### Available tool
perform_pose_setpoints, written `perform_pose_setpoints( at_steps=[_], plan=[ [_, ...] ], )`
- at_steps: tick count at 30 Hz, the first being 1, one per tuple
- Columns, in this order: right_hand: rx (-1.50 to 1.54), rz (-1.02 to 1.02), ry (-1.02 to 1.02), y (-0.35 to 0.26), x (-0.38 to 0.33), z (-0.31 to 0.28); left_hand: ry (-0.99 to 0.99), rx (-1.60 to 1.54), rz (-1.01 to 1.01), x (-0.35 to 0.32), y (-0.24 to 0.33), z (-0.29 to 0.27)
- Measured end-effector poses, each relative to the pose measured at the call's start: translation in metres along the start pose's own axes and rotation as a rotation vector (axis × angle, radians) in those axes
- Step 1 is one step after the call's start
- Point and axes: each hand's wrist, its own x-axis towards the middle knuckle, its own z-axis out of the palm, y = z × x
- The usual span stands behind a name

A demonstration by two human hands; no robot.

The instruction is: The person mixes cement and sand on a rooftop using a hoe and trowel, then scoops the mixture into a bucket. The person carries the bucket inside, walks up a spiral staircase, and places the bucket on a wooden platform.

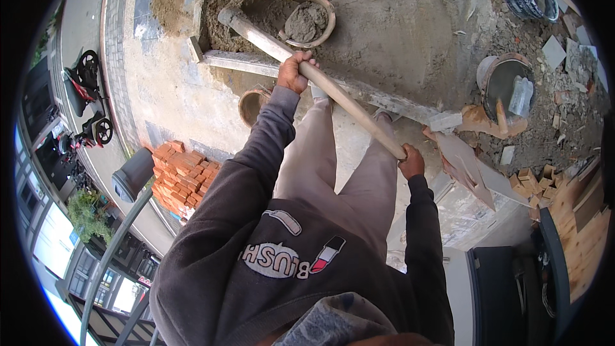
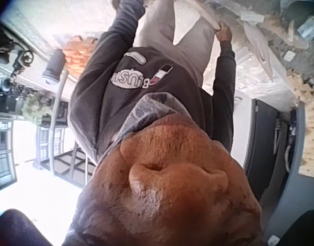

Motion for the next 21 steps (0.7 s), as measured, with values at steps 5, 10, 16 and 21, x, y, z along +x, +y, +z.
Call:
perform_pose_setpoints(
  at_steps=[5, 10, 16, 21],
  plan=[
    [0.037, -0.061, -0.028, 0.001, -0.035, -0.024, -0.034, 0.05, -0.027, -0.003, -0.017, 0.015],
    [0.228, 0.089, -0.154, -0.014, -0.089, -0.051, -0.099, 0.153, -0.065, -0.015, -0.038, 0.055],
    [0.392, 0.173, 0.059, 0.018, -0.129, -0.049, -0.17, 0.346, -0.075, 0.009, -0.134, 0.117],
    [0.5, 0.325, 0.089, 0.005, -0.113, -0.065, -0.241, 0.497, -0.141, 0.015, -0.214, 0.159]
  ],
)
